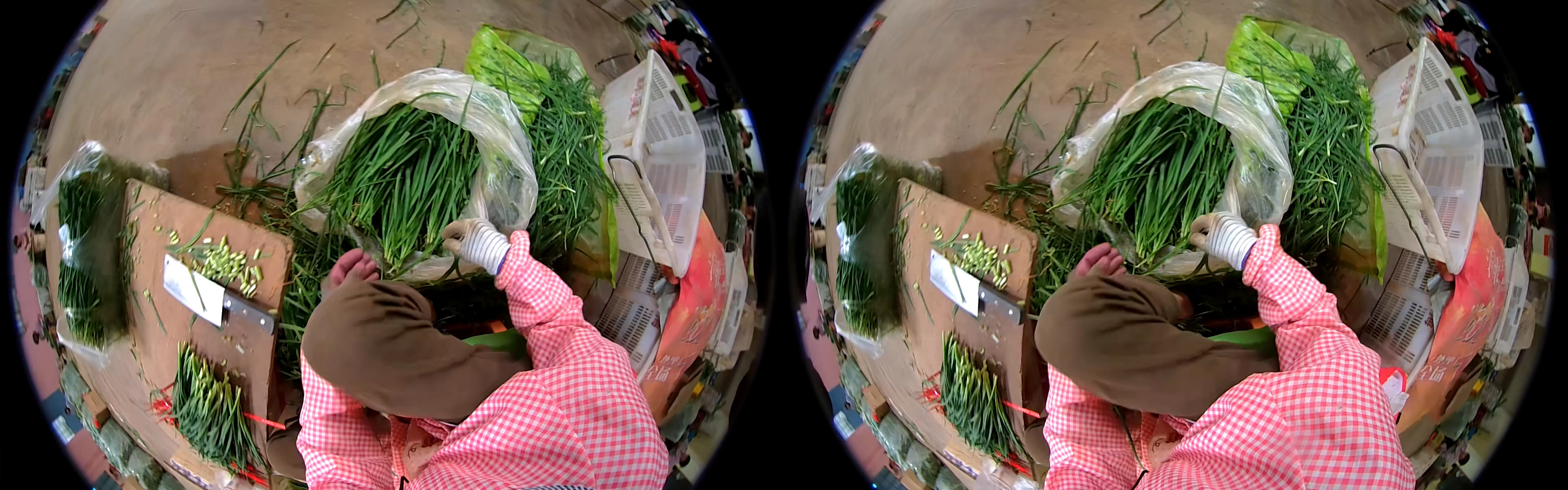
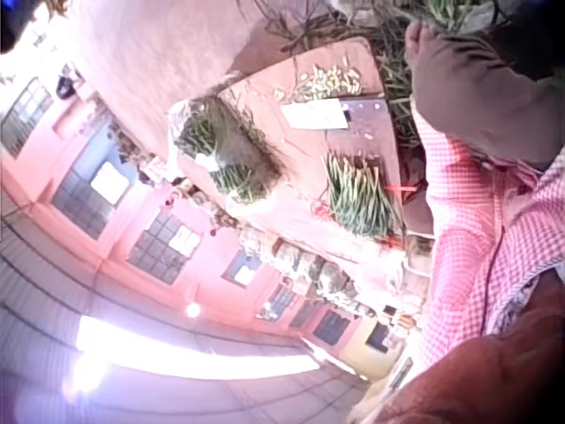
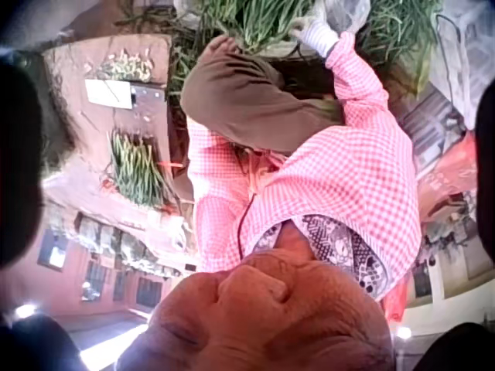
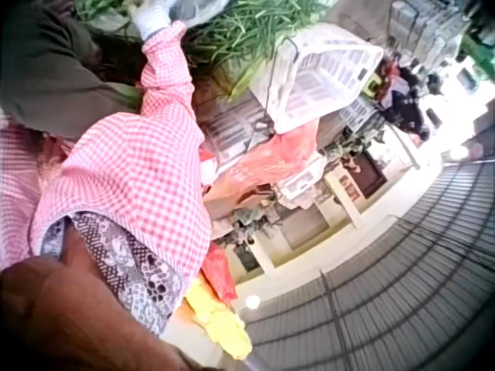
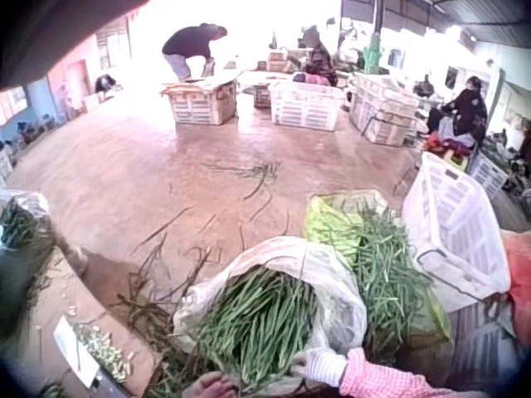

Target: The person sits on the floor and processes green onions by trimming the root ends with a cleaver, bundling them with red ties, and placing the finished bundles on a wooden board. The person repeatedly picks up bunches from a plastic bag, trims them, and ties them.

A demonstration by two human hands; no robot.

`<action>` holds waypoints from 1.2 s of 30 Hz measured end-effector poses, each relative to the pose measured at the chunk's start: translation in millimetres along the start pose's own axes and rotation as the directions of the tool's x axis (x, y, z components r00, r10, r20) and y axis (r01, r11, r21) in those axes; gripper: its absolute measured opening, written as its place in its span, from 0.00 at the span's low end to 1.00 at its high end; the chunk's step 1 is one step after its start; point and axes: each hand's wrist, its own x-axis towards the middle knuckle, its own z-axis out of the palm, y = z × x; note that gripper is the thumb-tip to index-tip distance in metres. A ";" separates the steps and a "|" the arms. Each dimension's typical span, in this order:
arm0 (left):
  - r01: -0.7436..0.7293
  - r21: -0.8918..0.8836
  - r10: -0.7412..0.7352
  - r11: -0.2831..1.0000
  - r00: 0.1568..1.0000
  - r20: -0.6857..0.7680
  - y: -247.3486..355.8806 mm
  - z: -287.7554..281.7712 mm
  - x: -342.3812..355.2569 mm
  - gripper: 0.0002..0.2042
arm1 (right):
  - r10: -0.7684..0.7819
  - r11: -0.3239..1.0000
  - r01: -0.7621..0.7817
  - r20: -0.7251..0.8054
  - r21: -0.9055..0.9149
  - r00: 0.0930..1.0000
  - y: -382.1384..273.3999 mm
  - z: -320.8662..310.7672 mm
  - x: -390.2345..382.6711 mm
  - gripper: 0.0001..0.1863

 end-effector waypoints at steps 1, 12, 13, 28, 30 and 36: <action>-0.006 0.082 0.004 0.997 1.000 0.026 -6.7 2.3 20.9 0.27 | 0.018 0.993 -0.016 -0.016 0.115 1.000 7.8 9.9 -0.2 0.19; 0.065 0.961 -0.152 -0.270 0.982 -0.109 -25.3 66.7 118.8 0.58 | -0.069 0.993 0.065 0.038 0.096 0.997 28.7 64.3 29.3 0.15; 0.061 0.953 -0.173 -0.297 0.978 -0.117 -29.6 69.4 123.6 0.57 | -0.065 0.992 0.062 0.024 0.106 0.998 32.4 65.4 28.3 0.15; 0.235 0.307 -0.300 0.922 0.936 0.185 46.6 59.2 86.3 0.08 | 0.069 0.957 -0.078 0.043 0.278 0.997 53.8 54.5 22.5 0.13; 0.224 0.246 -0.283 0.943 0.929 0.241 56.7 58.3 65.3 0.11 | 0.069 0.950 -0.088 0.073 0.299 0.995 53.7 49.3 21.5 0.13; 0.042 0.068 -0.057 0.997 0.969 0.241 106.5 82.8 -1.4 0.12 | 0.207 0.889 -0.265 0.188 0.374 0.960 26.3 23.3 12.1 0.16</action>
